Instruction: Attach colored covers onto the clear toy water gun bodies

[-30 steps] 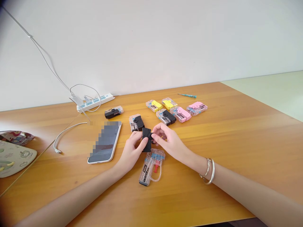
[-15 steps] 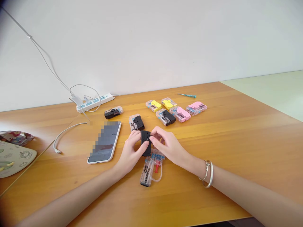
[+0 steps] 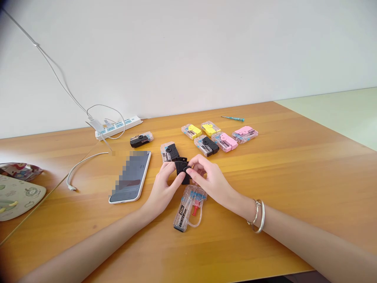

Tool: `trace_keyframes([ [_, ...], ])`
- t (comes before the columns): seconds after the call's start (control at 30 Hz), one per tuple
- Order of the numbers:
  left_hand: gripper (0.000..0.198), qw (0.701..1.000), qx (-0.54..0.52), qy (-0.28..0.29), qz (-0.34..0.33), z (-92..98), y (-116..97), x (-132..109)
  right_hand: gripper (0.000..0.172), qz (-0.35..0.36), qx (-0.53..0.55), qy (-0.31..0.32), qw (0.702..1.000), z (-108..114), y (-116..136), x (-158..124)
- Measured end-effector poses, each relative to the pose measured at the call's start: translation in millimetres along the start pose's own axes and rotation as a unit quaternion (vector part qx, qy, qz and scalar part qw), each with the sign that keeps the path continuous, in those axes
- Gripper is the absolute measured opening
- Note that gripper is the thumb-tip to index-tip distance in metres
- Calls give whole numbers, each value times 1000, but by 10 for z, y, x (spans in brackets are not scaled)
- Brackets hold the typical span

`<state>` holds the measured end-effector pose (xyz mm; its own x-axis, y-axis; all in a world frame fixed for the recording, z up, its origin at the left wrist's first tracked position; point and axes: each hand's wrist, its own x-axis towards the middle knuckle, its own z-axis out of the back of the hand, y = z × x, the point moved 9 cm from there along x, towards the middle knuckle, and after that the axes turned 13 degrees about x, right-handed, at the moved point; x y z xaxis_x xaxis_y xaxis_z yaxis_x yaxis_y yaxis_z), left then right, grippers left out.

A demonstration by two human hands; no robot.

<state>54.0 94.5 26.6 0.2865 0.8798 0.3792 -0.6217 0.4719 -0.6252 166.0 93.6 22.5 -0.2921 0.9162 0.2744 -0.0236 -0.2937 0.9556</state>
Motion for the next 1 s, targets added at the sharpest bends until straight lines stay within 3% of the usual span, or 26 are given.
trace_keyframes([
  [0.3, 28, 999, -46, -6, 16, -33, 130, 26, 9, 89, -84, -56, 991, 146, 134, 13],
  [0.47, 29, 989, -136, 20, 46, -73, 174, 8, 13, 112, -113, -56, 986, 163, 155, 26],
  [0.67, 29, 976, -206, 51, 54, -70, 102, -6, 17, 126, -166, -39, 977, 135, 154, 36],
  [1.0, 18, 972, -200, -8, 126, -67, 309, 8, 28, 147, -255, 33, 955, 42, 70, 63],
])
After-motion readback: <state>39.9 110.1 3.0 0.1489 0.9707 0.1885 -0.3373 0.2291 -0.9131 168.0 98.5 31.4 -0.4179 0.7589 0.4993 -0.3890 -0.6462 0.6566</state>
